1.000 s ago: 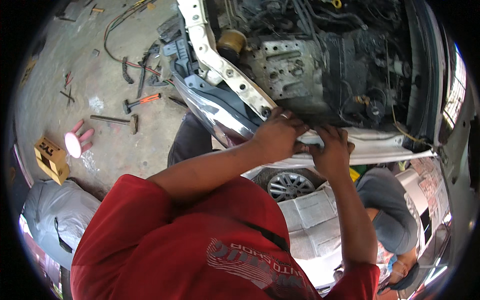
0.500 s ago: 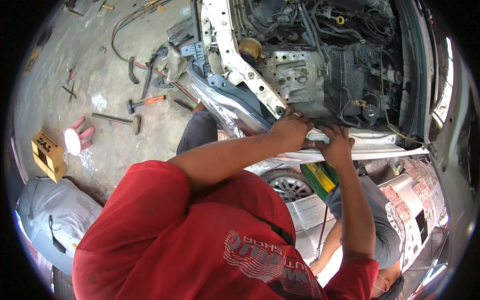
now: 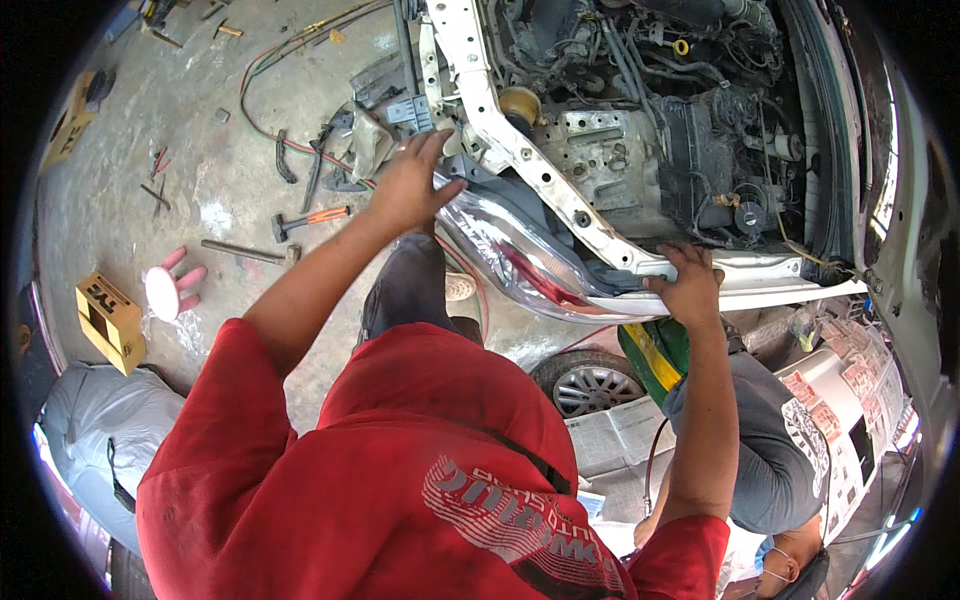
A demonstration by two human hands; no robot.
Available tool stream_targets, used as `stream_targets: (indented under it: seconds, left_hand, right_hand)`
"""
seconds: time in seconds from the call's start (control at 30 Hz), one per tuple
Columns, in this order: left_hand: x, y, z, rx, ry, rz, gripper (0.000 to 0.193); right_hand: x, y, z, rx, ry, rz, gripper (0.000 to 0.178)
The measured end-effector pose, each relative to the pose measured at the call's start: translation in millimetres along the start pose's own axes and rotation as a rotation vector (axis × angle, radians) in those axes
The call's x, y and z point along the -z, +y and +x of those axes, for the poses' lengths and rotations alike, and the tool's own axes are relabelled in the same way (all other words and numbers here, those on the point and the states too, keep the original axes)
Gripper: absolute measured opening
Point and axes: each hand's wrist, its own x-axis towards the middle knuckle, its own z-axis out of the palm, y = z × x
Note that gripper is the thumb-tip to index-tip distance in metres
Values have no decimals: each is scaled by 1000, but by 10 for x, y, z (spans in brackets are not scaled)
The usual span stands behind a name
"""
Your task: The person removes a new headlight from its packaging and positions it onto the front of a white car, aligning it with the body panel and fender.
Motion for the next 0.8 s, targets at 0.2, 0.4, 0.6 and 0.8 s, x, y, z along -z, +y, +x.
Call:
stream_targets:
  seconds: [0.2, 0.4, 0.6, 0.8]
  left_hand:
    - [-86, -184, 310, -30, -406, -35, 67]
    - [-179, -229, 262, 109, -412, -88, 64]
    - [-289, -279, 174, 4, -280, -145, 54]
    - [-405, -410, 214, -67, -265, -267, 55]
  right_hand:
    - [-8, -21, -1, -5, -27, -8, 60]
    - [1, -61, -11, -46, -70, -38, 63]
    - [26, -52, 31, 5, -60, -37, 63]
    - [-13, -50, 34, -24, -81, -50, 65]
